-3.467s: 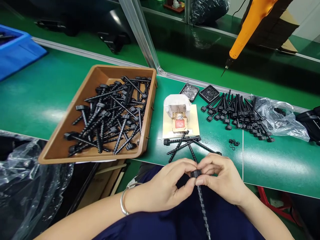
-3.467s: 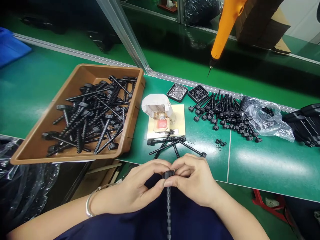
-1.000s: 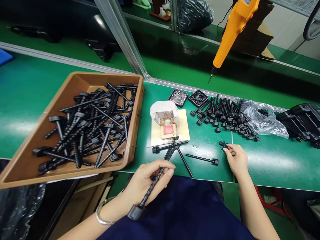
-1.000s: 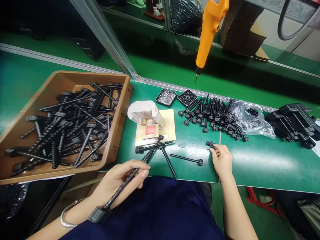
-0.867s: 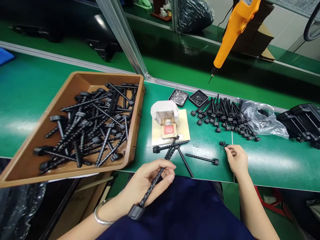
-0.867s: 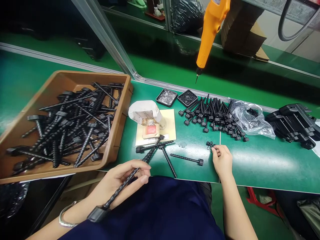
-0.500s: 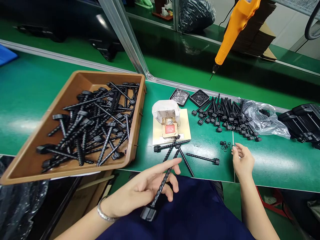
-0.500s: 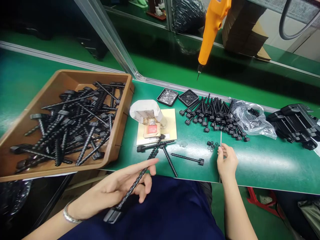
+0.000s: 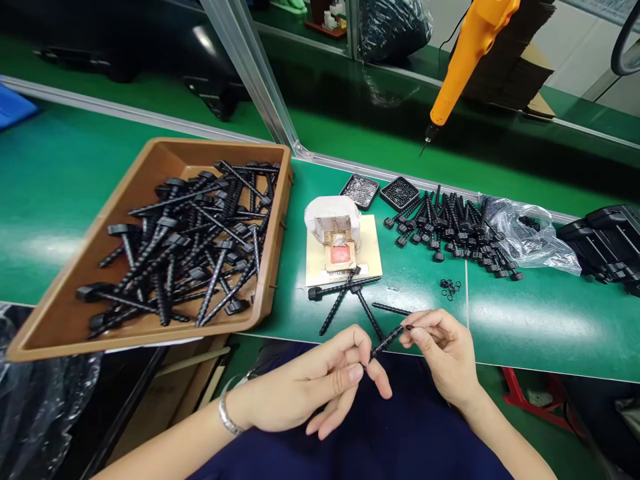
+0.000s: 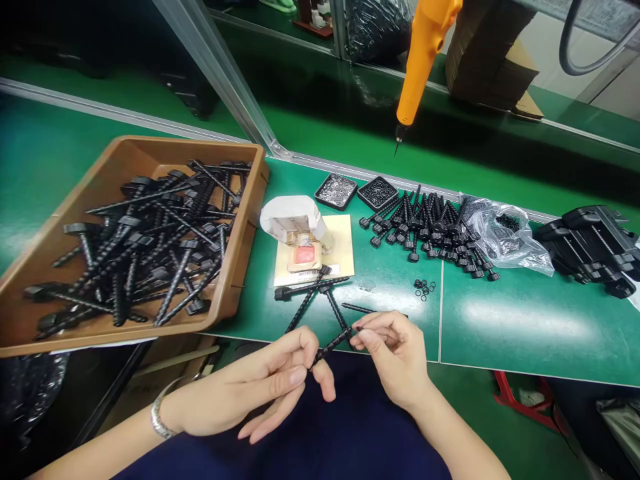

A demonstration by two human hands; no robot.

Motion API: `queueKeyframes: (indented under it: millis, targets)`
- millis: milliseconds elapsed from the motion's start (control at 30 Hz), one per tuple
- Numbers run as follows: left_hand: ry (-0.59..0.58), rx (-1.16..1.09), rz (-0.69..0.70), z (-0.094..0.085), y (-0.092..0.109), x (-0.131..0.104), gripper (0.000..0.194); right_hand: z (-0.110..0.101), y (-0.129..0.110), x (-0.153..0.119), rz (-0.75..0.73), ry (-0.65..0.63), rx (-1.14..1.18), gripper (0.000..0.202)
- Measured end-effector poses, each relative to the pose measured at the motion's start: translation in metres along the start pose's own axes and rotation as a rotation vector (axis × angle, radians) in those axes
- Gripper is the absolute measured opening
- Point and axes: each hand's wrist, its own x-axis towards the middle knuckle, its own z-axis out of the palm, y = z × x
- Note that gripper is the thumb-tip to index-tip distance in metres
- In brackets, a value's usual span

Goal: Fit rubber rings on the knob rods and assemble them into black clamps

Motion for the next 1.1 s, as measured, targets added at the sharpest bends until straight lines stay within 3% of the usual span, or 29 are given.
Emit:
queueKeyframes:
  millis: [233,367,467,600,767,967,1100]
  targets:
    - [-0.048,-0.052,-0.044,-0.003,-0.005,-0.001,0.032,-0.002,-0.004,0.005,0.072,-0.116,0.079,0.012]
    - [0.016,0.001,-0.077,-0.004,-0.017,-0.001,0.037,-0.011,-0.003,0.007,0.104,-0.205,0.033,0.022]
    - [0.096,0.066,-0.133,-0.008,-0.028,-0.003,0.047,-0.016,-0.001,0.007,0.093,-0.312,-0.054,0.018]
    - [0.157,0.113,-0.142,-0.011,-0.035,-0.006,0.049,-0.011,0.005,0.005,0.15,-0.382,-0.048,0.024]
    - [0.168,0.025,-0.095,-0.006,-0.03,-0.001,0.041,0.005,0.011,0.003,0.163,-0.424,-0.122,0.029]
    - [0.157,-0.106,-0.009,0.001,-0.017,0.007,0.037,0.0,-0.004,0.012,0.112,-0.368,-0.127,0.024]
    - [0.149,-0.137,0.028,0.003,-0.011,0.01,0.037,0.01,-0.009,0.014,0.132,-0.417,-0.108,0.024]
